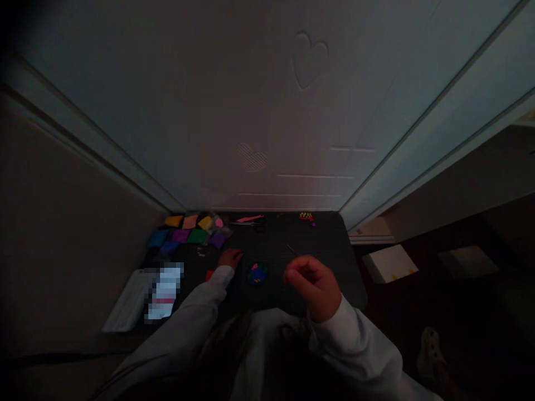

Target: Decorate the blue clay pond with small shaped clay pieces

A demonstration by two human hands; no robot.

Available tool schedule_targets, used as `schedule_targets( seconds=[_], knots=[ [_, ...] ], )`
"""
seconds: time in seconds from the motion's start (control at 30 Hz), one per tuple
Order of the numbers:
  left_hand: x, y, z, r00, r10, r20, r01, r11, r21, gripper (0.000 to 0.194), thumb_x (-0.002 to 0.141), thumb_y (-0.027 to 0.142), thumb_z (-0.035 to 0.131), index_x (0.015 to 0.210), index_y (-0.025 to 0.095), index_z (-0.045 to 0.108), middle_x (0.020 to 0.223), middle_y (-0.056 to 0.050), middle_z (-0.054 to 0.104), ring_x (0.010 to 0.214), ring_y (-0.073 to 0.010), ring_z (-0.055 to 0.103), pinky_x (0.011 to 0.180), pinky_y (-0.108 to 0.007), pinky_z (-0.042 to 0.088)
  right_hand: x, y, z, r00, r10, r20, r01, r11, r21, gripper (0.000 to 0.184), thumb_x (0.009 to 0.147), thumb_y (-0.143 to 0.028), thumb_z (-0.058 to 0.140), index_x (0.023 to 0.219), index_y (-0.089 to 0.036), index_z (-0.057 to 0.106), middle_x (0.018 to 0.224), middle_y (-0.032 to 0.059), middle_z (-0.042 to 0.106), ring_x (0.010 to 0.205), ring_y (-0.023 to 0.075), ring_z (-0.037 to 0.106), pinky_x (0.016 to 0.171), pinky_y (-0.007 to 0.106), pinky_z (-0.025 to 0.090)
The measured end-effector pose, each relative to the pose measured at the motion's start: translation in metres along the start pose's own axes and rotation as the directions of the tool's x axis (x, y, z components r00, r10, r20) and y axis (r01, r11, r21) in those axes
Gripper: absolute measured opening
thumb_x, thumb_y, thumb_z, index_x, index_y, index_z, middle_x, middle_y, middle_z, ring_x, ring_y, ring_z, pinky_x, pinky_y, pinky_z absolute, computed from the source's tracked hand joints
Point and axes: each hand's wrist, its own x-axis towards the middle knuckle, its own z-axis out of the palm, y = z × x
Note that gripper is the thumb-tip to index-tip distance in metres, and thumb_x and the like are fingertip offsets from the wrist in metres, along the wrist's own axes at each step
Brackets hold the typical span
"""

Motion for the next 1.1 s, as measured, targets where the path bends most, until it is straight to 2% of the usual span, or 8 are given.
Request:
schedule_targets(
  seconds=[0.27, 0.4, 0.53, 0.73, 0.87, 0.97, 1.1],
  knots=[
    [-0.004, -0.005, -0.001, 1.000, 0.002, -0.028, -0.005, 0.995, -0.099, 0.027, 0.081, 0.028, 0.046, 0.104, 0.015, 0.051, 0.106, -0.007, 0.054, 0.090, -0.0174, 0.054, 0.076, -0.038, 0.046, 0.000, 0.002, 0.003, 0.997, 0.074, 0.000, -0.074, 0.996, 0.057, 0.014, 0.068, -0.023, 0.065, 0.082, -0.023, 0.065, 0.073, 0.0014, 0.069, 0.069, 0.0127, 0.062, 0.065, 0.025, 0.048],
    [-0.009, -0.001, -0.004, 0.998, -0.027, -0.051, 0.018, 0.983, -0.181, 0.027, 0.081, 0.028, 0.046, 0.104, 0.015, 0.051, 0.106, -0.007, 0.054, 0.090, -0.0171, 0.054, 0.076, -0.038, 0.046, -0.001, 0.004, 0.002, 0.996, 0.091, 0.015, -0.092, 0.994, 0.067, 0.016, 0.072, -0.025, 0.061, 0.088, -0.025, 0.064, 0.077, 0.0013, 0.069, 0.070, 0.0121, 0.063, 0.067, 0.026, 0.049],
    [-0.015, 0.005, -0.011, 0.993, -0.069, -0.091, 0.041, 0.958, -0.282, 0.027, 0.081, 0.028, 0.046, 0.104, 0.015, 0.051, 0.106, -0.007, 0.054, 0.089, -0.0170, 0.054, 0.076, -0.038, 0.046, 0.000, 0.004, 0.002, 0.996, 0.085, 0.014, -0.086, 0.996, 0.040, 0.011, 0.074, -0.027, 0.059, 0.083, -0.022, 0.063, 0.071, 0.0010, 0.068, 0.066, 0.0119, 0.061, 0.064, 0.026, 0.048],
    [-0.027, 0.019, -0.031, 0.971, -0.182, -0.152, 0.088, 0.874, -0.478, 0.026, 0.080, 0.028, 0.047, 0.103, 0.015, 0.051, 0.106, -0.007, 0.054, 0.091, -0.0175, 0.054, 0.077, -0.039, 0.045, 0.002, 0.003, 0.001, 1.000, 0.000, 0.000, 0.000, 0.999, -0.051, 0.012, 0.065, -0.027, 0.066, 0.067, -0.020, 0.056, 0.058, -0.0018, 0.058, 0.054, 0.0103, 0.051, 0.051, 0.022, 0.041],
    [-0.041, 0.043, -0.051, 0.961, -0.238, -0.141, 0.091, 0.755, -0.650, 0.026, 0.080, 0.029, 0.047, 0.101, 0.014, 0.052, 0.103, -0.007, 0.055, 0.090, -0.0175, 0.054, 0.076, -0.039, 0.045, 0.005, 0.002, 0.002, 1.000, -0.027, 0.004, 0.027, 0.998, -0.065, 0.014, 0.064, -0.027, 0.065, 0.066, -0.019, 0.054, 0.059, -0.0020, 0.054, 0.055, 0.0104, 0.048, 0.050, 0.023, 0.039],
    [-0.063, 0.075, -0.076, 0.970, -0.217, -0.105, 0.052, 0.613, -0.789, 0.030, 0.081, 0.036, 0.043, 0.098, 0.013, 0.053, 0.097, -0.006, 0.058, 0.085, -0.0165, 0.056, 0.075, -0.038, 0.045, 0.007, -0.001, 0.005, 0.996, -0.065, 0.057, 0.067, 0.997, -0.033, 0.015, 0.065, -0.025, 0.065, 0.066, -0.020, 0.052, 0.060, -0.0018, 0.052, 0.058, 0.0114, 0.049, 0.052, 0.024, 0.039],
    [-0.112, 0.129, -0.122, 0.995, -0.087, -0.056, -0.015, 0.415, -0.910, 0.059, 0.083, 0.051, 0.017, 0.087, 0.011, 0.061, 0.092, -0.011, 0.061, 0.087, -0.0203, 0.057, 0.076, -0.038, 0.045, 0.011, -0.011, 0.013, 0.985, -0.124, 0.123, 0.135, 0.987, -0.086, 0.017, 0.065, -0.024, 0.066, 0.065, -0.020, 0.050, 0.062, -0.0014, 0.051, 0.061, 0.0125, 0.049, 0.056, 0.027, 0.039]
  ],
)
